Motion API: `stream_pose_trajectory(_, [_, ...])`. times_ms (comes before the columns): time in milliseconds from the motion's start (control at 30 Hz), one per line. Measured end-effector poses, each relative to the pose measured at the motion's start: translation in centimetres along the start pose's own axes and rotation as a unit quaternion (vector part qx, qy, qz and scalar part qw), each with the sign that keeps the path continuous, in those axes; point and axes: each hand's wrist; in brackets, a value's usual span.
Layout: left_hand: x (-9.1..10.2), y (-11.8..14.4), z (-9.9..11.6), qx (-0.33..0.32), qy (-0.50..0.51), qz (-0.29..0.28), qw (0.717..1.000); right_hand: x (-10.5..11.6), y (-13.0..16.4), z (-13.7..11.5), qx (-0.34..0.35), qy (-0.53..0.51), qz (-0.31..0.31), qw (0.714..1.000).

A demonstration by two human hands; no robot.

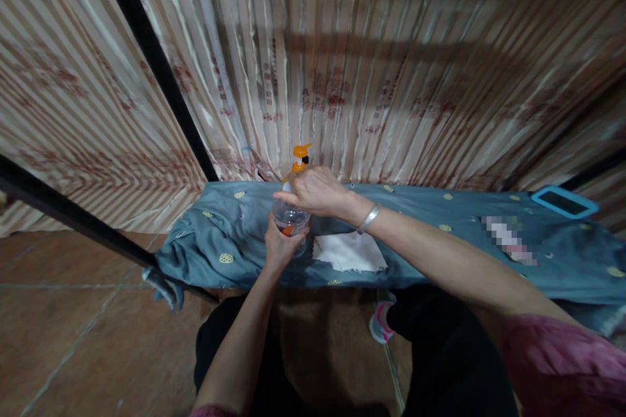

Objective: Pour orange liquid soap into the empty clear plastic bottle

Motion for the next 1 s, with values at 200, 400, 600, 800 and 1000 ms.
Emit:
stream_pose_trajectory(200, [0.0,0.0,0.0,-0.007,-0.001,-0.005,1.000,1.0,0.0,0.0,0.011,-0.016,-0.026,0.999])
stream_pose_trajectory(400, [0.1,0.0,0.1,-0.007,-0.004,0.000,1.000,1.5,0.1,-0.3,0.001,-0.039,-0.041,0.998])
stream_pose_trajectory(600, [0.0,-0.2,0.3,0.000,-0.024,0.007,1.000,1.3,0.1,-0.3,-0.015,-0.061,-0.037,0.997])
stream_pose_trajectory(800, [0.1,-0.3,0.4,-0.007,-0.028,0.007,1.000,1.7,0.1,0.2,0.008,-0.094,-0.055,0.994])
stream_pose_trajectory(1000, [0.2,-0.4,0.4,-0.011,-0.040,0.002,0.999,1.8,0.0,0.4,0.002,-0.114,-0.050,0.992])
Point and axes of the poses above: each hand's wrist, its own y-axis away from the middle knuckle, its own x-axis out of the back of the hand, z = x × y, and after that the axes turned 6 degrees about -x, right-handed
